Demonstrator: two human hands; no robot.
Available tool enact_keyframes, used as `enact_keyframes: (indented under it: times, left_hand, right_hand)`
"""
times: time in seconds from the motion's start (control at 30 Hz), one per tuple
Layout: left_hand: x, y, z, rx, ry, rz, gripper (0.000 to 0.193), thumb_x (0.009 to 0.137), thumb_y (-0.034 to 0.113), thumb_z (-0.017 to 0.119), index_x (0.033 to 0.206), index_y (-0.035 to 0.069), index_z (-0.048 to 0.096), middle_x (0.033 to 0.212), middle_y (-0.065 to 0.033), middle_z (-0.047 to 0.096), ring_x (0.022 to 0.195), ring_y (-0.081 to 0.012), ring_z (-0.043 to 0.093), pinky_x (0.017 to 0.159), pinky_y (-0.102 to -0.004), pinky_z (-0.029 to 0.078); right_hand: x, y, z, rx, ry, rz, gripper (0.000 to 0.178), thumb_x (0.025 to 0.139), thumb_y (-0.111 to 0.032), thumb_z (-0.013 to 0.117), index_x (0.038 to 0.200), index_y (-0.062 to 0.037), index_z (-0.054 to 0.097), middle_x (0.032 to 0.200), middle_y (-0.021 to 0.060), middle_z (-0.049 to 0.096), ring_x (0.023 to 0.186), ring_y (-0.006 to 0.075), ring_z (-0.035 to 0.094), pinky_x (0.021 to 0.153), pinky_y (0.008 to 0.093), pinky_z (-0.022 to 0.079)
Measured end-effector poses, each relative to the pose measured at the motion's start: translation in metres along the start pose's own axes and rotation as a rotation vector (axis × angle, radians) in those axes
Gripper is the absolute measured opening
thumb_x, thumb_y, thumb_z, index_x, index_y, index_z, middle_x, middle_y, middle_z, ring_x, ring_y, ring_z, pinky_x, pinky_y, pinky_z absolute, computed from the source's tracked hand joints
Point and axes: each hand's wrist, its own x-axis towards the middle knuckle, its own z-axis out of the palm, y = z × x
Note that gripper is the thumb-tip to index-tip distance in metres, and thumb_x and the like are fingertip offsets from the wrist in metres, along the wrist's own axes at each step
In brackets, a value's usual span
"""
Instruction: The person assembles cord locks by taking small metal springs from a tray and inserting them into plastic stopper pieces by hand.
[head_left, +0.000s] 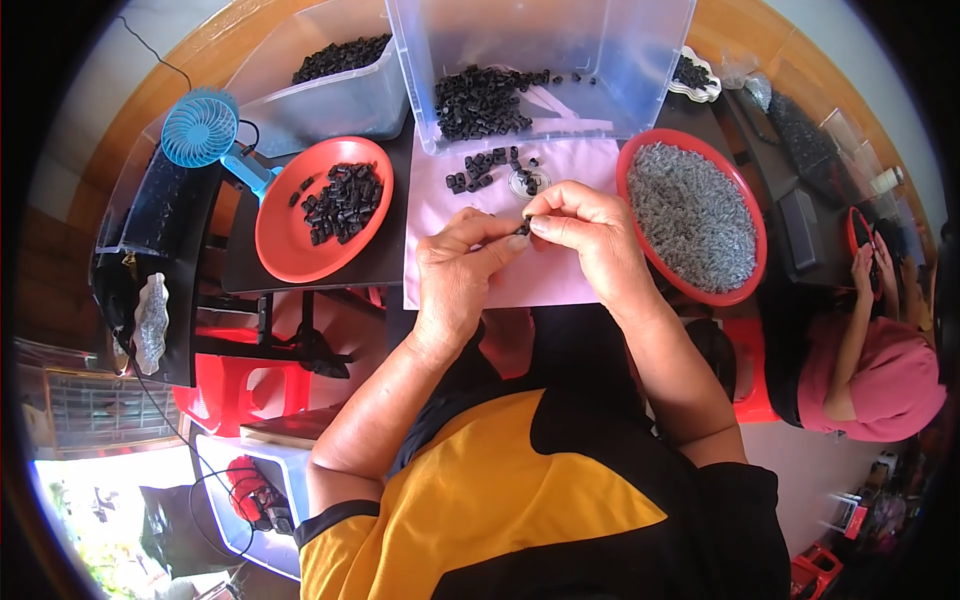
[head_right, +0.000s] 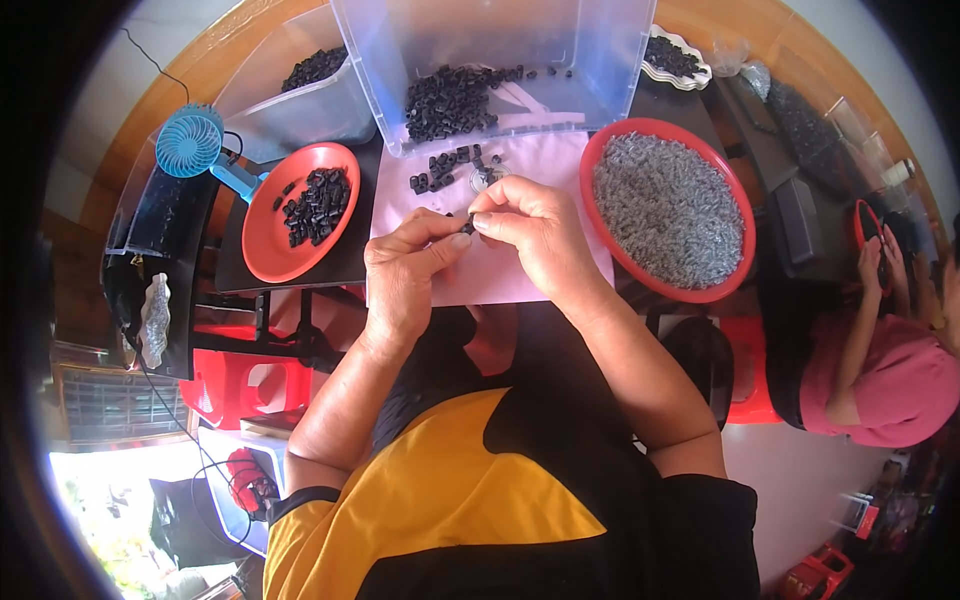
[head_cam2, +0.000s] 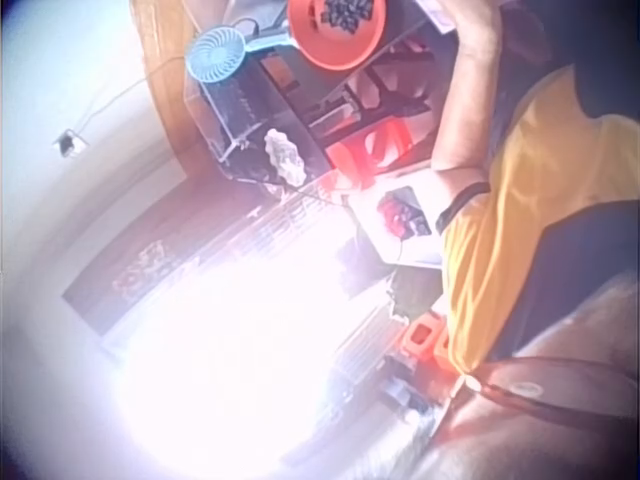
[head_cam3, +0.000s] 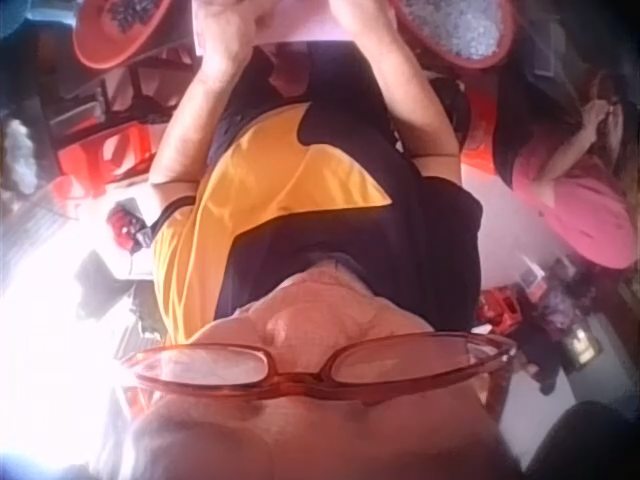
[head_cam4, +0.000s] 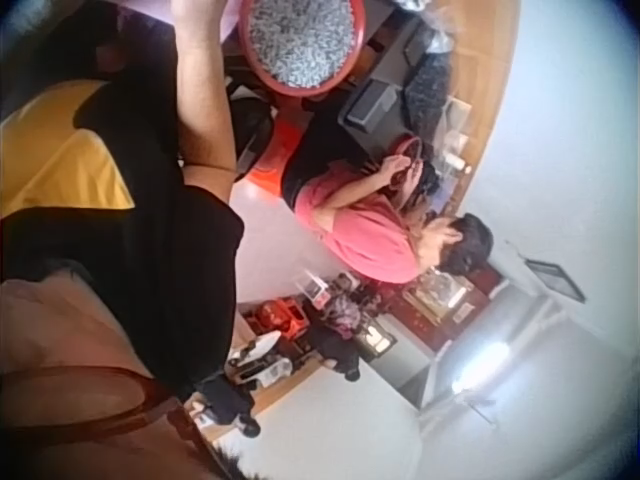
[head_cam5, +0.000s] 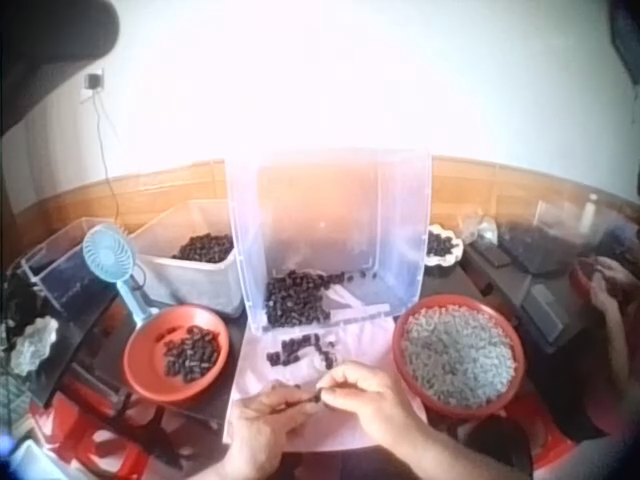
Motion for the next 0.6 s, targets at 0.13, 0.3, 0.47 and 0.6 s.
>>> enact_keyframes:
  times: [0.13, 0.3, 0.47, 0.6]
  left_hand:
    - [0.0001, -0.0045, -0.0002, -0.082, -0.007, -0.082, 0.009, 0.084, 0.004, 0.074, 0.092, 0.000, 0.074, 0.075, 0.0014, 0.063, 0.064, -0.0057, 0.053, 0.060, -0.0210, 0.042]
    - [-0.0009, -0.0022, -0.0001, -0.106, -0.028, -0.152, 0.006, 0.085, 0.003, 0.074, 0.090, 0.001, 0.073, 0.072, 0.0016, 0.062, 0.060, -0.0038, 0.051, 0.053, -0.0200, 0.040]
    - [-0.0038, -0.0015, 0.0004, -0.083, -0.071, -0.167, 0.008, 0.088, 0.004, 0.070, 0.094, 0.000, 0.071, 0.073, 0.0006, 0.063, 0.061, -0.0037, 0.051, 0.052, -0.0193, 0.040]
    - [-0.0059, -0.0039, -0.0014, -0.086, -0.100, -0.162, 0.010, 0.090, 0.005, 0.068, 0.098, -0.001, 0.069, 0.075, -0.0003, 0.063, 0.061, -0.0038, 0.051, 0.052, -0.0192, 0.041]
  right_hand:
    - [-0.0021, 0.0011, -0.0010, 0.006, -0.006, 0.004, 0.005, 0.086, -0.004, 0.064, 0.087, 0.0011, 0.065, 0.077, 0.0007, 0.063, 0.075, 0.0071, 0.056, 0.069, 0.0232, 0.045]
    - [-0.0039, 0.0054, -0.0055, 0.000, -0.056, 0.035, 0.008, 0.089, -0.005, 0.062, 0.093, 0.0014, 0.066, 0.083, 0.0021, 0.064, 0.077, 0.0093, 0.057, 0.074, 0.0240, 0.046]
    - [-0.0058, 0.0028, -0.0011, -0.061, -0.021, -0.066, 0.009, 0.085, 0.003, 0.063, 0.093, 0.0005, 0.066, 0.087, 0.0019, 0.066, 0.086, 0.0093, 0.062, 0.082, 0.0241, 0.048]
    - [-0.0085, -0.0040, 0.0016, -0.043, -0.060, -0.115, 0.013, 0.083, 0.008, 0.063, 0.093, 0.0013, 0.066, 0.089, 0.0029, 0.068, 0.088, 0.0104, 0.065, 0.082, 0.0245, 0.050]
